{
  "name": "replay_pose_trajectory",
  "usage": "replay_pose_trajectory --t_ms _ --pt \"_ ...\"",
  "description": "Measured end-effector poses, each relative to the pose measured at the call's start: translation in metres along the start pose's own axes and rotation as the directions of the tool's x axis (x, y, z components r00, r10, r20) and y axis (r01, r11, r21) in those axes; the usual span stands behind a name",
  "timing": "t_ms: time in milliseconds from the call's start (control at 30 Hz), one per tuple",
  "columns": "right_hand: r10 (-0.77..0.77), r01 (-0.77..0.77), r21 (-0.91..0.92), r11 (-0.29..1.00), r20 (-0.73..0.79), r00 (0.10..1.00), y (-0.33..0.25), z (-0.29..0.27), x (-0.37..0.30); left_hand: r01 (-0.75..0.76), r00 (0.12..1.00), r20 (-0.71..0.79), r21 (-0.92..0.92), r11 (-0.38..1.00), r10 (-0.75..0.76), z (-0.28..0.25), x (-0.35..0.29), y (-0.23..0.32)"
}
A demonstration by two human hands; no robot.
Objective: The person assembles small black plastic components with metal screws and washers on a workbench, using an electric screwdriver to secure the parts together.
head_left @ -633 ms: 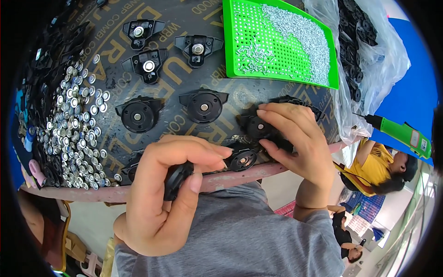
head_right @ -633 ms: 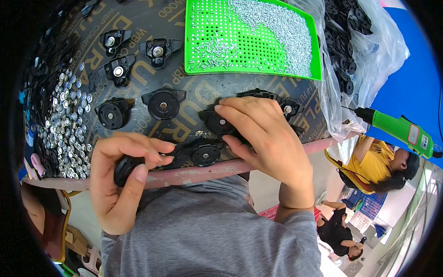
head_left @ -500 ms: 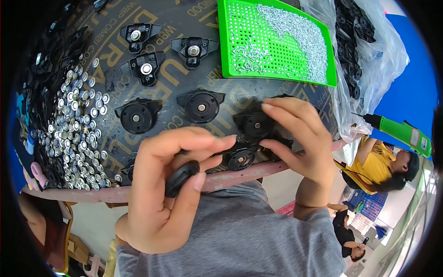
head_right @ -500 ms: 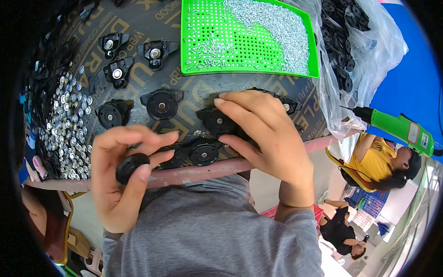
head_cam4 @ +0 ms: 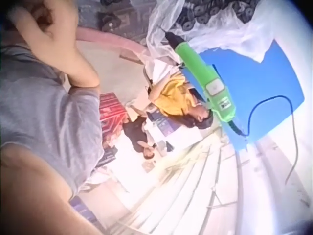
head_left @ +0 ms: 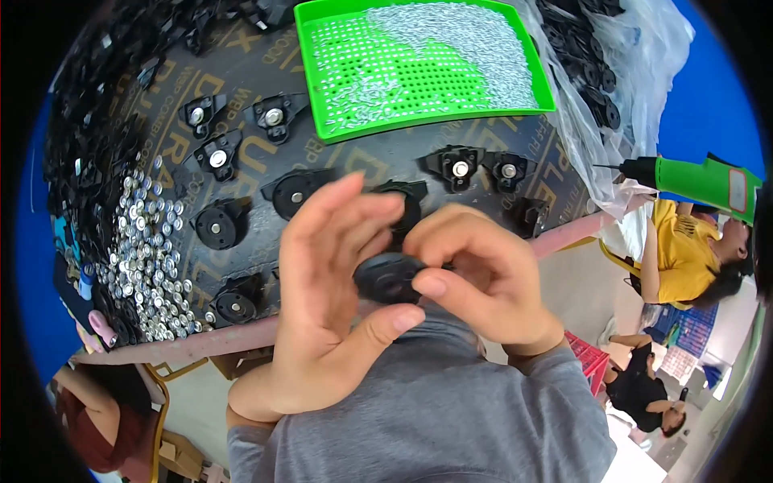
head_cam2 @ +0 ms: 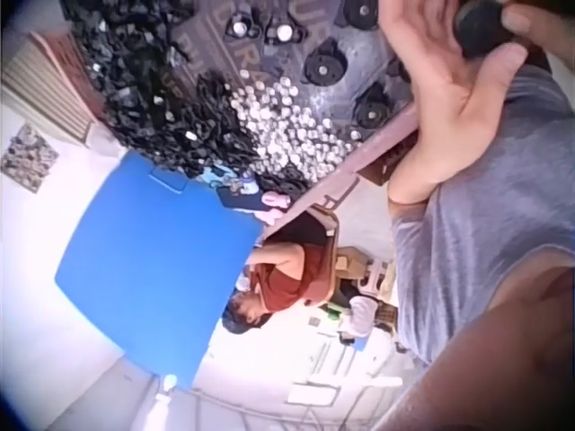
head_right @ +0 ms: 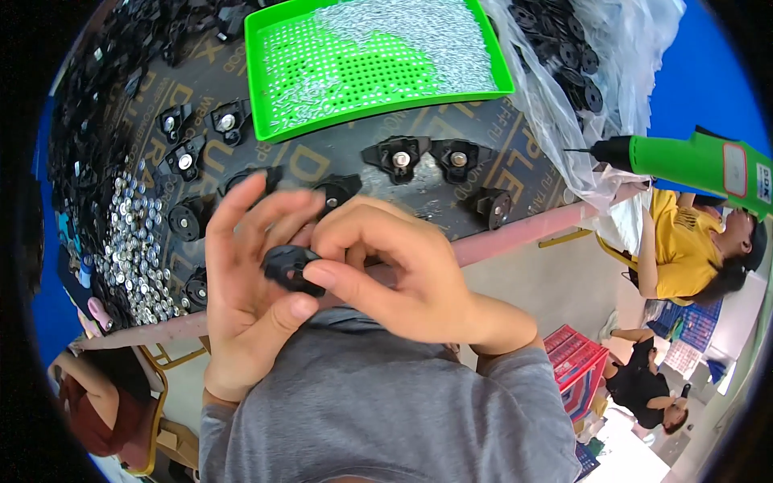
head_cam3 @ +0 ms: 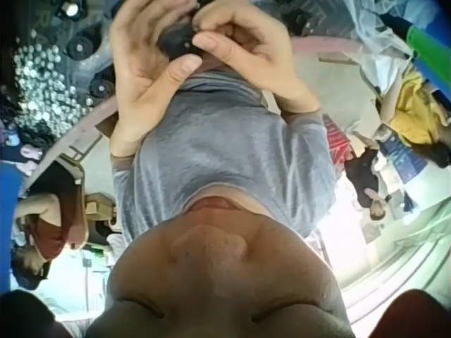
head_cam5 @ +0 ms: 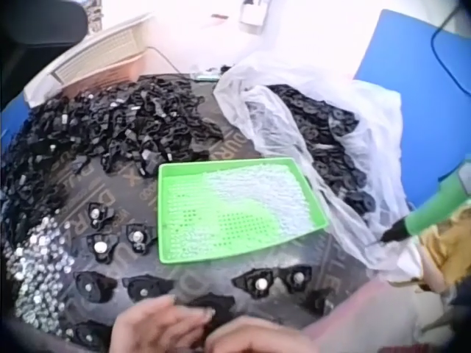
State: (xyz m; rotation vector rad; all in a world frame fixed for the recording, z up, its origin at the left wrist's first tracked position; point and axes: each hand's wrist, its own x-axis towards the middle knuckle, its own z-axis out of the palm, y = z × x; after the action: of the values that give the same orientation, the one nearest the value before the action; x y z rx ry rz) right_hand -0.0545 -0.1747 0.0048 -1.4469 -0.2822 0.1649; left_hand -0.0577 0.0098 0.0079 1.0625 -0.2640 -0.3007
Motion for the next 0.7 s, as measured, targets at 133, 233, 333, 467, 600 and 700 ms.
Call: replay_pose_trajectory --t_ms 133,233,333,467,600,700 --pt "-0.461 0.449 -0.479 0.754 0.101 0.882 -0.009 -0.011 -0.009 0.200 0.980 0.032 -0.083 0.976 -0.198 0.004 -0.011 -0.004" --pt "-0.492 0.547 -0.444 0.710 0.242 0.836 -0.005 -0.021 -0.024 0.359 0.928 0.206 -0.273 0.892 -0.310 0.008 -0.013 -0.009" --pt "-0.526 0.564 -0.437 0.701 0.218 0.822 -0.001 -0.033 -0.031 0.465 0.881 0.321 -0.454 0.760 -0.347 0.018 -0.005 -0.021" --pt "-0.458 0.448 -0.244 0.860 0.017 0.889 0.003 -0.047 -0.037 0.539 0.842 0.220 -0.365 0.759 -0.492 0.045 0.001 -0.022" --pt "-0.343 0.283 -0.764 0.580 0.085 0.935 -0.013 -0.076 0.002 0.563 0.761 0.413 -0.038 0.826 -0.499 0.038 0.005 -0.028" --pt "-0.250 0.269 -0.784 0.559 0.150 0.956 0.003 -0.078 0.019 0.597 0.682 0.498 0.044 0.801 -0.535 0.039 0.005 -0.023"
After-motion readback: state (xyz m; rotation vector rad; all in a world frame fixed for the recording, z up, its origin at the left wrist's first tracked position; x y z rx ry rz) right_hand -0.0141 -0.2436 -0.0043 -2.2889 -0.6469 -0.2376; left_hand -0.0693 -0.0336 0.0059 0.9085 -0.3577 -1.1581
